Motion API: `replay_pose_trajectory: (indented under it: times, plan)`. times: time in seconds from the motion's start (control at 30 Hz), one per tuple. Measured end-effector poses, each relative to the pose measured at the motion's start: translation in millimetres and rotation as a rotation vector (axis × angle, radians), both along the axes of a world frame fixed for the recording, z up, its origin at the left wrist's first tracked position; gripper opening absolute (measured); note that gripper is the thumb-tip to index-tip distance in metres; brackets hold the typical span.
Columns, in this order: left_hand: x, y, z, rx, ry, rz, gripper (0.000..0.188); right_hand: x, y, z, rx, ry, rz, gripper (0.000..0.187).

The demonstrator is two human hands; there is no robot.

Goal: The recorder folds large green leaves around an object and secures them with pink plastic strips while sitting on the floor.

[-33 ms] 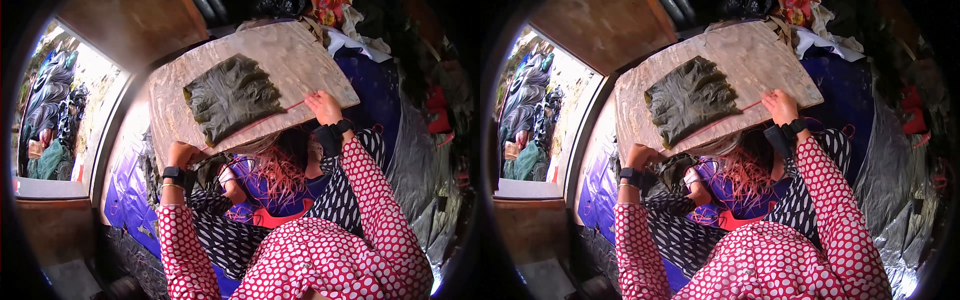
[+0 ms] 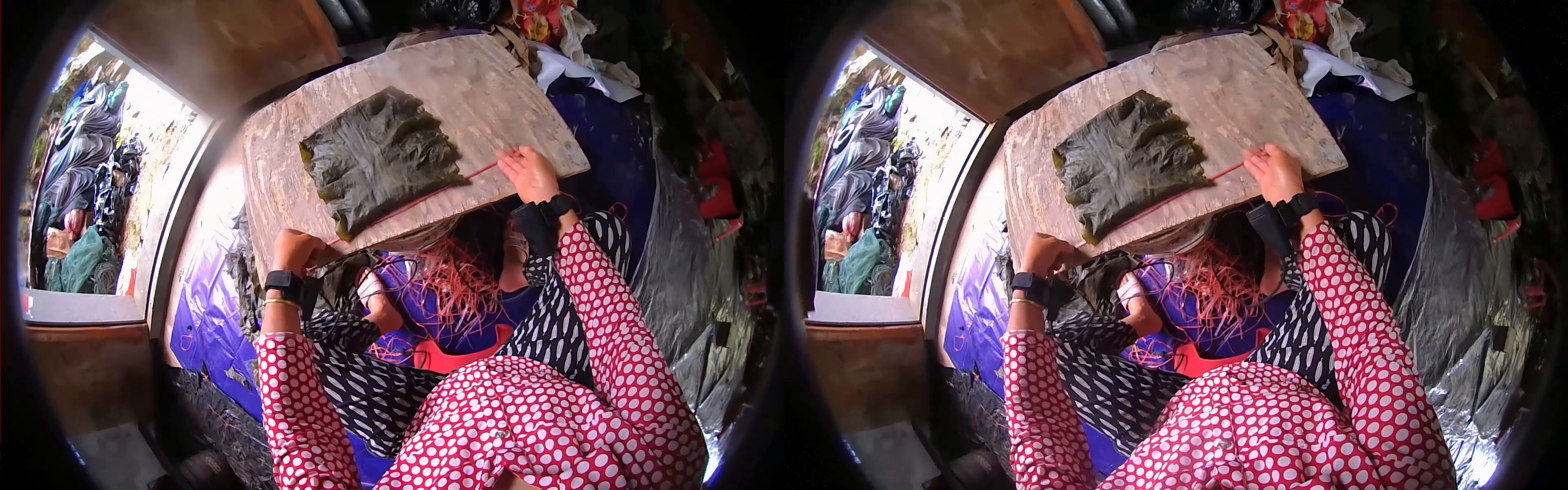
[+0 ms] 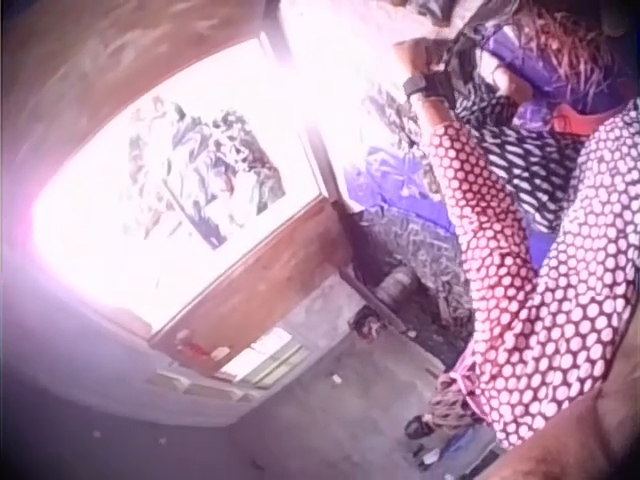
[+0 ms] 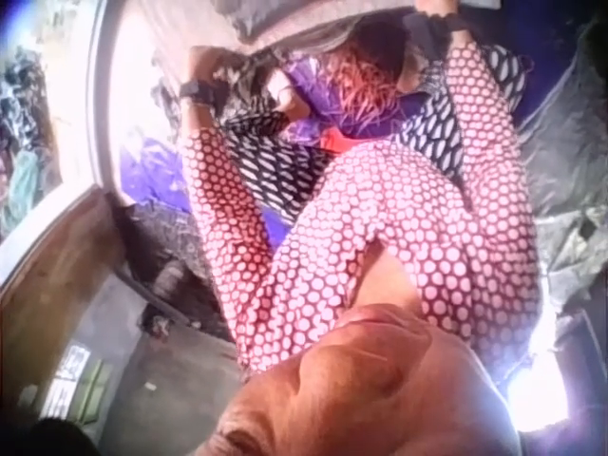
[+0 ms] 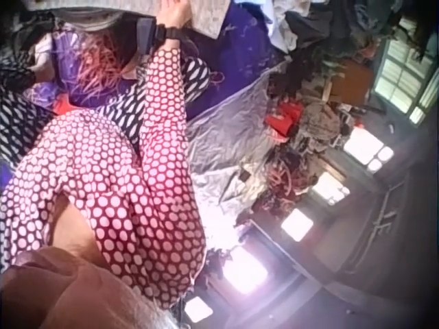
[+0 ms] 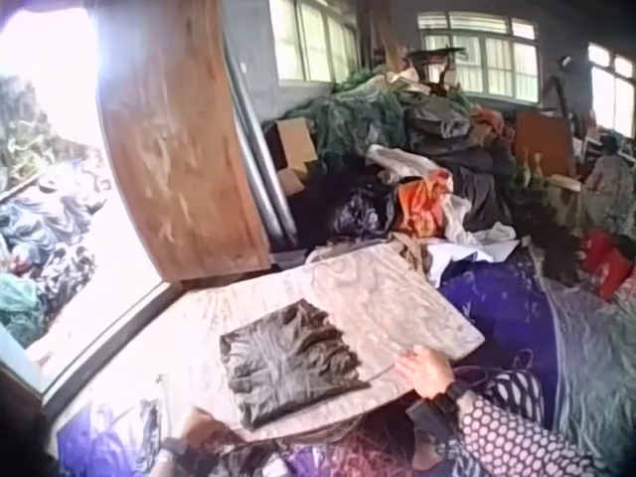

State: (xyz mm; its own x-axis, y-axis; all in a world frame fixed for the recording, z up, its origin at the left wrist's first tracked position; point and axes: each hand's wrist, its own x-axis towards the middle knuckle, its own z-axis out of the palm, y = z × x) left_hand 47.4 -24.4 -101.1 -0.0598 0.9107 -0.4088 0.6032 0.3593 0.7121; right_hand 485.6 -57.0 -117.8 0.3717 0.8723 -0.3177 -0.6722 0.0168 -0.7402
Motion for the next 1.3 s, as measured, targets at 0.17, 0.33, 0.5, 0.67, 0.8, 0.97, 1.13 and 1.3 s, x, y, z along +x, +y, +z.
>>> replay_pose_trajectory:
  times: [0.17, 0.33, 0.5, 0.67, 0.8, 0.97, 1.13, 1.3]
  plan:
    - [6.2, 11.3, 22.1, -0.046, 0.094, 0.031, 0.019, -4.3, 18.7, 0.9, -0.004, 0.043, -0.018, 0.014]
    - [18.1, 15.1, 35.2, 0.05, 0.154, 0.073, 0.021, -7.8, 38.6, 0.6, 0.012, -0.002, -0.011, 0.016]
    - [14.3, 22.5, 32.0, 0.044, 0.073, 0.103, 0.018, -13.8, 58.1, 9.7, 0.004, -0.028, 0.071, 0.017]
    - [19.6, 23.6, 34.7, -0.012, 0.053, -0.084, 0.017, 33.2, 41.3, 8.6, 0.079, -0.135, 0.16, 0.018]
    - [26.9, 24.5, 31.6, 0.021, 0.005, -0.11, 0.018, 48.7, 35.1, 18.3, -0.012, -0.042, 0.048, 0.017]
    - [7.3, 31.6, 29.8, 0.07, 0.155, -0.024, 0.016, 5.6, 66.0, 8.2, 0.085, -0.086, 0.174, 0.017]
    - [-30.4, 50.3, 23.7, 0.129, 0.292, 0.167, 0.017, -31.8, 91.3, 4.7, 0.074, 0.035, 0.305, 0.017]
    - [15.4, 65.7, 14.6, 0.276, 0.14, -0.056, 0.018, 24.1, 100.1, 4.3, 0.122, -0.042, 0.3, 0.016]
